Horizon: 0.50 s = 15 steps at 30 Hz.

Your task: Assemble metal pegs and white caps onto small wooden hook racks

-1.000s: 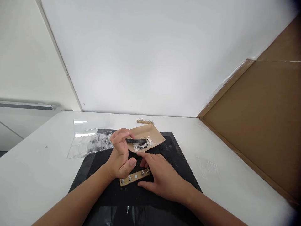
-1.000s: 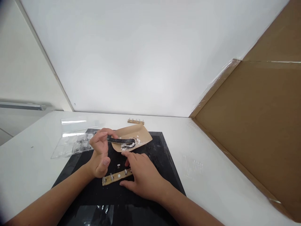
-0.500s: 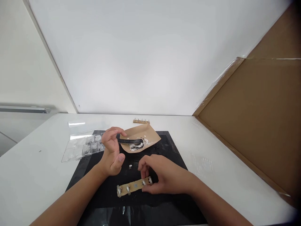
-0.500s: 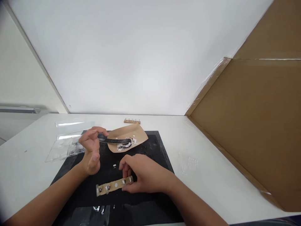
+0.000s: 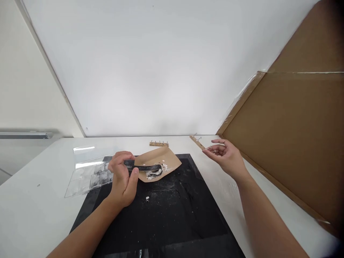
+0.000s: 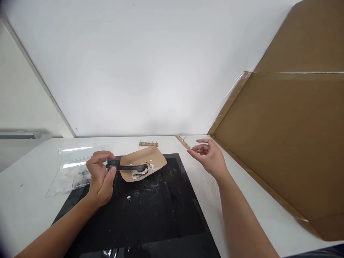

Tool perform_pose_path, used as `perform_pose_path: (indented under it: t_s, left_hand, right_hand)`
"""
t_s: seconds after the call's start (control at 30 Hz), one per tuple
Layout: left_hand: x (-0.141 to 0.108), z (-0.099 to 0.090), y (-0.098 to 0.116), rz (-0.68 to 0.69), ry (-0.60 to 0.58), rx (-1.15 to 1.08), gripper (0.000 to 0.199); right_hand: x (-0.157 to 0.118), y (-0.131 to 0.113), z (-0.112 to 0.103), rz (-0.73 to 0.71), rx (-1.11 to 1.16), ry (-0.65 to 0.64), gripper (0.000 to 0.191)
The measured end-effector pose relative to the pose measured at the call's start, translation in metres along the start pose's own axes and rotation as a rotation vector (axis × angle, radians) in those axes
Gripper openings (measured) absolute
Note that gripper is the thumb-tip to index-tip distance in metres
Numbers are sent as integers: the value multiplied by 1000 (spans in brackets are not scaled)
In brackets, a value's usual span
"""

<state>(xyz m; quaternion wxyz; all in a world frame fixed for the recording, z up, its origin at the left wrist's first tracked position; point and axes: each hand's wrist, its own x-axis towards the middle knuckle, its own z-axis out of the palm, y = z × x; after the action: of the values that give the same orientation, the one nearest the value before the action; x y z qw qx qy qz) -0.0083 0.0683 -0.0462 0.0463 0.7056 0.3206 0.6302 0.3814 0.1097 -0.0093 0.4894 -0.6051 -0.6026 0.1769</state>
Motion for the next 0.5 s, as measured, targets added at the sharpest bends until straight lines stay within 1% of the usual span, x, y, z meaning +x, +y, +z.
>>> perform_pose_path:
  t_s: [0.03, 0.1, 0.17, 0.23, 0.3, 0.37, 0.43, 0.47, 0.5]
  left_hand:
    - [0, 0, 0, -4, 5, 4, 36]
    - [0, 1, 0, -10, 7, 15, 40]
    - [-1, 2, 1, -16, -8, 39, 44]
    - [-2, 2, 4, -32, -36, 93, 44]
    - [-1, 2, 8, -48, -68, 183, 37]
    - [1, 1, 13, -35, -106, 299, 23]
    - [5, 1, 15, 8, -130, 398, 8]
    - [7, 1, 15, 36, -133, 419, 3]
    - [9, 1, 15, 65, -132, 416, 2]
  right_hand:
    - [4, 12, 1, 34, -103, 38, 65]
    - [10, 32, 3, 101, -279, 74, 65]
    - [15, 46, 5, 135, -340, 76, 63]
    - [18, 55, 6, 159, -372, 64, 59]
    - [20, 61, 8, 180, -398, 43, 54]
    - [20, 64, 8, 195, -415, 23, 48]
    - [20, 66, 9, 200, -423, 9, 43]
    - [19, 66, 10, 200, -422, 5, 43]
    - [19, 66, 10, 200, -417, 5, 44]
